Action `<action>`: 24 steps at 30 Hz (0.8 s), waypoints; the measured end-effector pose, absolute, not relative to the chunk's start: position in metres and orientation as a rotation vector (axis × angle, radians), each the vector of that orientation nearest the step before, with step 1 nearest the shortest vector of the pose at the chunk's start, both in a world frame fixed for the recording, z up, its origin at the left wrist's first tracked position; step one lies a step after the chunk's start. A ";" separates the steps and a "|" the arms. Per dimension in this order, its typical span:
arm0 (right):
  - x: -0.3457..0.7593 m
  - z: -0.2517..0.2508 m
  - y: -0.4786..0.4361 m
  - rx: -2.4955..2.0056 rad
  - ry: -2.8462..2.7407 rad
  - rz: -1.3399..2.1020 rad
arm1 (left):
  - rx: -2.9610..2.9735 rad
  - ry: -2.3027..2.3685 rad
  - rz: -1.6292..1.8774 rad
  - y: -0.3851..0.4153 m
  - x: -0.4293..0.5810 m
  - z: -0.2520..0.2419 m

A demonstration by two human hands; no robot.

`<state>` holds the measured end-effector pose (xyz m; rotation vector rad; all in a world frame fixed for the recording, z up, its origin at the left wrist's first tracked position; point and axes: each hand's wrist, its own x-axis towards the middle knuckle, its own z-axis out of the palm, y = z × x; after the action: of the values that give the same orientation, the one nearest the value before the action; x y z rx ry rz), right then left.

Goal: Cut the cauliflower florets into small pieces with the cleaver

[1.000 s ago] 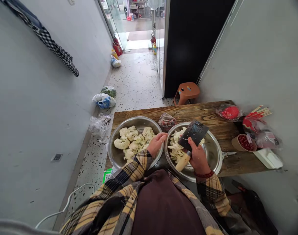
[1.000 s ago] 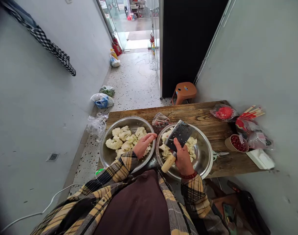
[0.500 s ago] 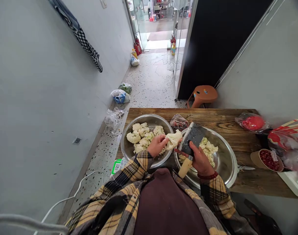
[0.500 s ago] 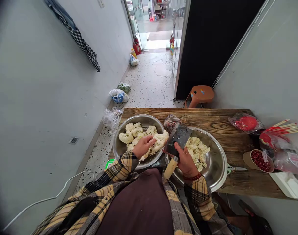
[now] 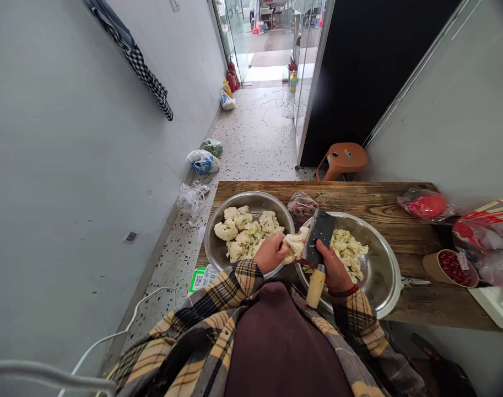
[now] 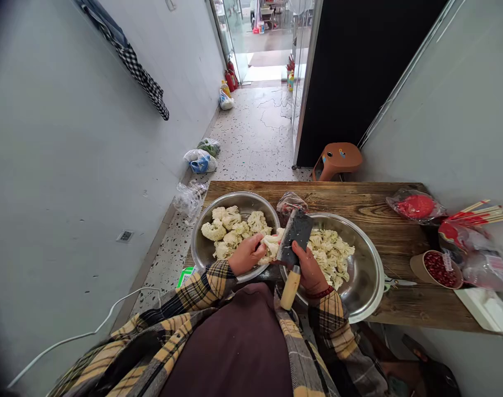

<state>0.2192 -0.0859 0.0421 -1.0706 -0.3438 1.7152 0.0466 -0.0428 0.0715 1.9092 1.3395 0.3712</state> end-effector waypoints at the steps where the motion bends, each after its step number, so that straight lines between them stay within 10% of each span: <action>1: 0.222 0.041 -0.085 -1.051 -0.327 1.740 | 1.949 1.318 0.348 -0.044 0.047 0.072; 24: 0.262 0.048 -0.103 -0.776 -0.059 1.902 | 1.845 0.763 0.621 -0.018 0.082 0.078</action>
<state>0.2616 -0.1029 0.0482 -0.7764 -0.0589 1.9018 0.0816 -0.0180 0.0777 1.8450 0.7634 0.6212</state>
